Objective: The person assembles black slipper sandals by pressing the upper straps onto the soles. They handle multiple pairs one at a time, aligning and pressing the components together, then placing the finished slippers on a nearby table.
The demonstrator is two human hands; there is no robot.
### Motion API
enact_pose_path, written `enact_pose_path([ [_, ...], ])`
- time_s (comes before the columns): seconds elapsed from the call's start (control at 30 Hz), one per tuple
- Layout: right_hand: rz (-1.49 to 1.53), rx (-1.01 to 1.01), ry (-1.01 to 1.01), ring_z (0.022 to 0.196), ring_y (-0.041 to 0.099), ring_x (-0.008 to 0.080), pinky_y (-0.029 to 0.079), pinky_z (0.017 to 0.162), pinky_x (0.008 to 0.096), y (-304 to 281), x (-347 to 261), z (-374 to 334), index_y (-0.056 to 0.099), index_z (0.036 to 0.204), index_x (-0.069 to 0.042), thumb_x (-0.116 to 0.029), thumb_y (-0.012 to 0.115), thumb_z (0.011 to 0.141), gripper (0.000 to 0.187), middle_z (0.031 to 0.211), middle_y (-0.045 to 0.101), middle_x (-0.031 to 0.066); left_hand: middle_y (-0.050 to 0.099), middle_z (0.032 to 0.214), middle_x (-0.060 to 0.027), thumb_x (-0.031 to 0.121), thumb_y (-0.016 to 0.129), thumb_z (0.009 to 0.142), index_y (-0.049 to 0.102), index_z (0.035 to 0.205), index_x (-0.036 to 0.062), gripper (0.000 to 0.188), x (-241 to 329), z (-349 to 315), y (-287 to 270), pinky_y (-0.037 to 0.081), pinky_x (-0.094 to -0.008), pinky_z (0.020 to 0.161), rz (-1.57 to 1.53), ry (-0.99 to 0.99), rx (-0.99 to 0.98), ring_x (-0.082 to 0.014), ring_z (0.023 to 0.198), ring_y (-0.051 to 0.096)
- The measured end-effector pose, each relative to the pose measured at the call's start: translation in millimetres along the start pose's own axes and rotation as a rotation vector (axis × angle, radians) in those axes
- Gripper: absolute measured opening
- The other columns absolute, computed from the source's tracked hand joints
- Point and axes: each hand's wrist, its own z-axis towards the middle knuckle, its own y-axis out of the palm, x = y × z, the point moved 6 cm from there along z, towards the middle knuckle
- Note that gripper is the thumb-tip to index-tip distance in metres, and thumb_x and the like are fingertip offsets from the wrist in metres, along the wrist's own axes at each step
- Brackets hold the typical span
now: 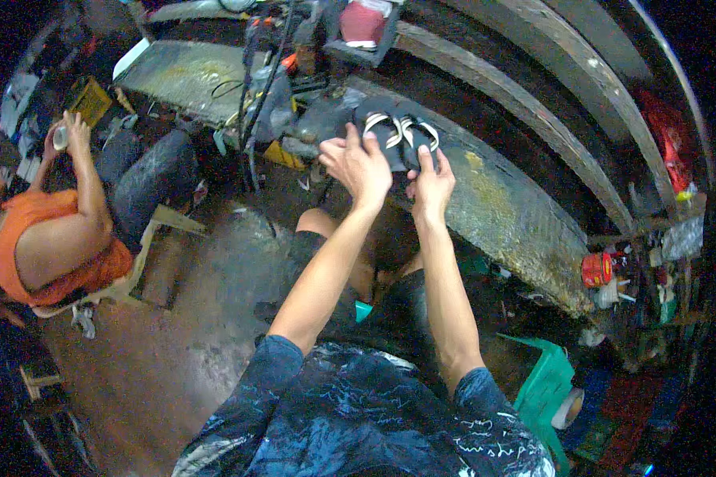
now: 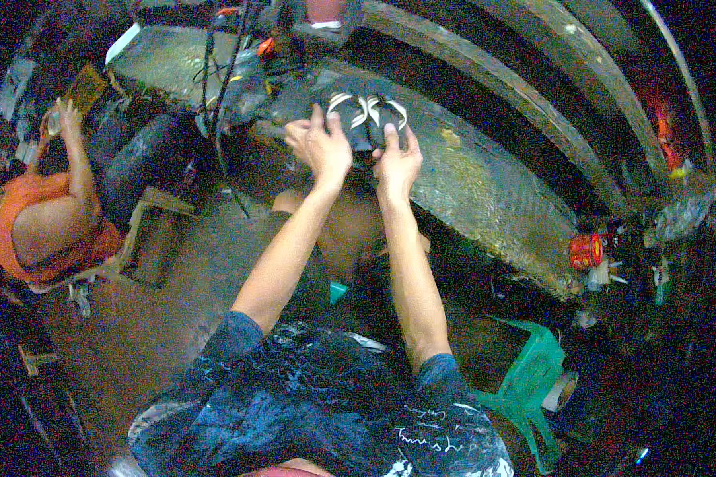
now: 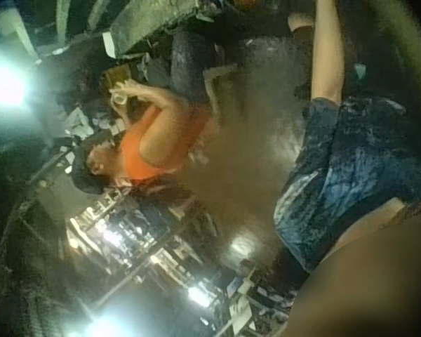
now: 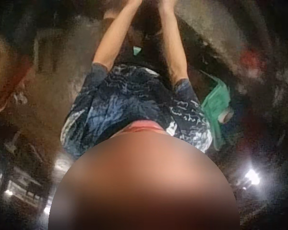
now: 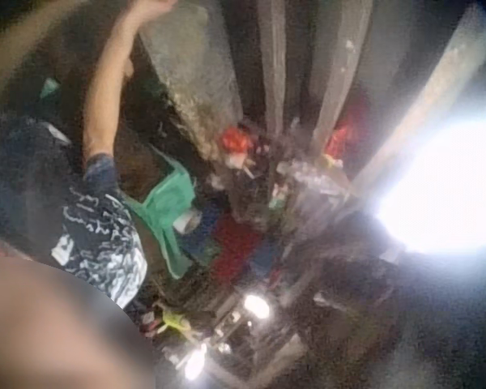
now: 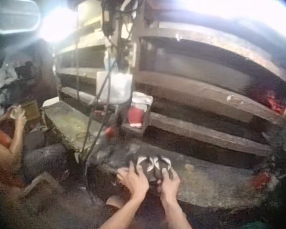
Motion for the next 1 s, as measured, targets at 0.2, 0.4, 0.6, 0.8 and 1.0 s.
enact_pose_path([
  [0.2,-0.229,-0.028,0.052,0.054,0.054,0.0138,0.043,0.048,0.0276,-39,16,0,0.062,0.139,-0.008,-0.051,0.068,0.098,0.06,0.08,0.07,0.0085,0.062,0.123,-0.0187,0.035,0.068,0.099,0.068,0.132,0.0087,0.043,-52,-40,-68,0.043,-0.0484,0.103,-0.422,0.373,-0.392,-0.0351,0.116,0.055],
  [0.4,-0.899,-0.281,-0.462,0.081,0.063,0.0167,0.051,0.071,0.0305,-142,41,-67,0.068,0.127,0.002,-0.026,0.059,0.107,0.035,0.094,0.072,0.0105,0.078,0.111,-0.0114,0.031,0.057,0.106,0.078,0.115,0.01,0.031,-377,-98,-210,0.057,-0.0406,0.095,-0.35,0.052,-1.017,-0.0256,0.099,0.074],
  [0.6,-1.251,-0.399,-0.302,0.087,0.062,0.0189,0.05,0.085,0.0343,-147,87,-103,0.071,0.103,0.003,-0.033,0.069,0.101,0.036,0.093,0.073,0.0105,0.074,0.117,-0.0196,0.044,0.069,0.095,0.068,0.13,0.0109,0.048,-712,-188,-315,0.054,-0.0486,0.098,0.664,-0.879,-0.541,-0.038,0.113,0.07],
  [0.8,-1.478,-0.435,-0.226,0.079,0.055,0.013,0.045,0.075,0.03,-147,83,-77,0.069,0.098,-0.003,-0.024,0.074,0.098,0.022,0.087,0.066,0.0019,0.07,0.127,-0.0191,0.033,0.077,0.09,0.064,0.134,0.012,0.051,-759,-301,-245,0.051,-0.0491,0.104,0.592,-1.051,-0.688,-0.0408,0.12,0.065],
  [1.0,-1.285,-0.498,0.036,0.086,0.057,0.0119,0.046,0.081,0.0294,-132,81,-98,0.069,0.098,-0.003,-0.021,0.074,0.098,0.018,0.092,0.067,0.0,0.06,0.142,-0.0184,0.025,0.081,0.087,0.061,0.136,0.013,0.054,-749,-311,-202,0.048,-0.0498,0.109,0.26,-0.868,-0.544,-0.0439,0.132,0.055],
])
